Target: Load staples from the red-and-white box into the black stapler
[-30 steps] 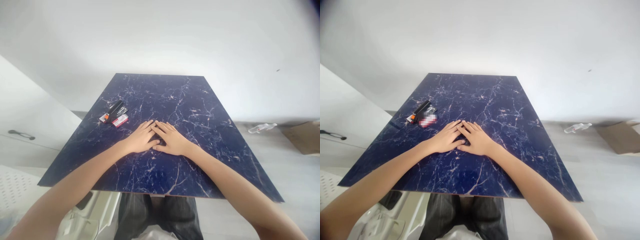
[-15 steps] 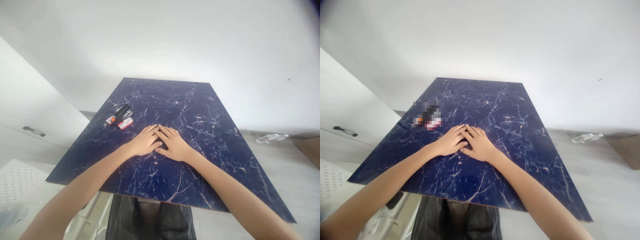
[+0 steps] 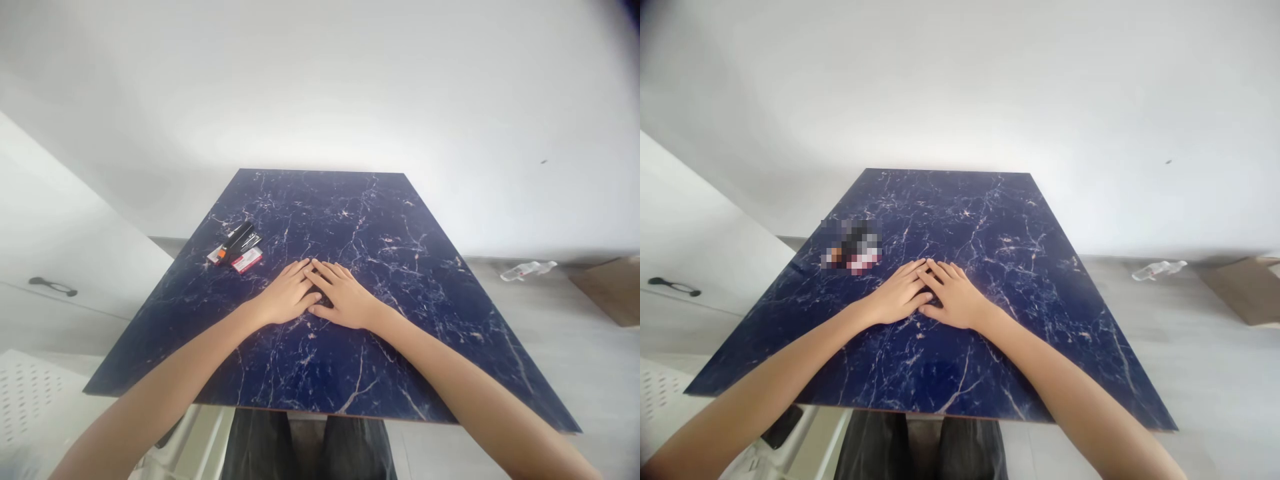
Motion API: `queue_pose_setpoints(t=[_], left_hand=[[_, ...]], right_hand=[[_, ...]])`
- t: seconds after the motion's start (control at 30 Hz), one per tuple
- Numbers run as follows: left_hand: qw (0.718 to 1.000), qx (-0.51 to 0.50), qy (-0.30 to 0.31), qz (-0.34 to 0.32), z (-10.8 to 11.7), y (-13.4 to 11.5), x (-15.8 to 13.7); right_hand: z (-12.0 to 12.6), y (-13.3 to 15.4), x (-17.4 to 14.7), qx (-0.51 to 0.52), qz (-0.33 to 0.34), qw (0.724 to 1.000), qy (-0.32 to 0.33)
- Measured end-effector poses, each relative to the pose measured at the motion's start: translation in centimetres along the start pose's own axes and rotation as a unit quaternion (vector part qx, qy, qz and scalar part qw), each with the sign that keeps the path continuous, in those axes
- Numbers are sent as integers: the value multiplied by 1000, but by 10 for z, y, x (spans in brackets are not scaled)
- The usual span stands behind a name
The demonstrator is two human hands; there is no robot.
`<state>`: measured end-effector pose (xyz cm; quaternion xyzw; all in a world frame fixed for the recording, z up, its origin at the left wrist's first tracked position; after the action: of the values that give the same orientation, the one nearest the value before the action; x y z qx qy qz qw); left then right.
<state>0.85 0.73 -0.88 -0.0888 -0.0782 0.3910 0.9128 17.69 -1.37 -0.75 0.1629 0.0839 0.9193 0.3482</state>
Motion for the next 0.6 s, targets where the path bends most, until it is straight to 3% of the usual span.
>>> queue_pose_setpoints(t=[0.6], left_hand=[[1000, -13, -21, 0, 4, 0, 0]], right_hand=[[6, 0, -1, 26, -11, 1000, 0]])
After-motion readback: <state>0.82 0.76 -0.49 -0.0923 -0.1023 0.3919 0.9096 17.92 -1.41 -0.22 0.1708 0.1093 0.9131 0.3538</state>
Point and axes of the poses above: each hand's wrist, its own x-axis towards the middle knuckle, its own z-axis out of the back of the hand, y = z × x, the point moved 4 cm from there along x, towards the middle knuckle, and after that the axes turned 5 degrees about z, right-handed, at the moved point
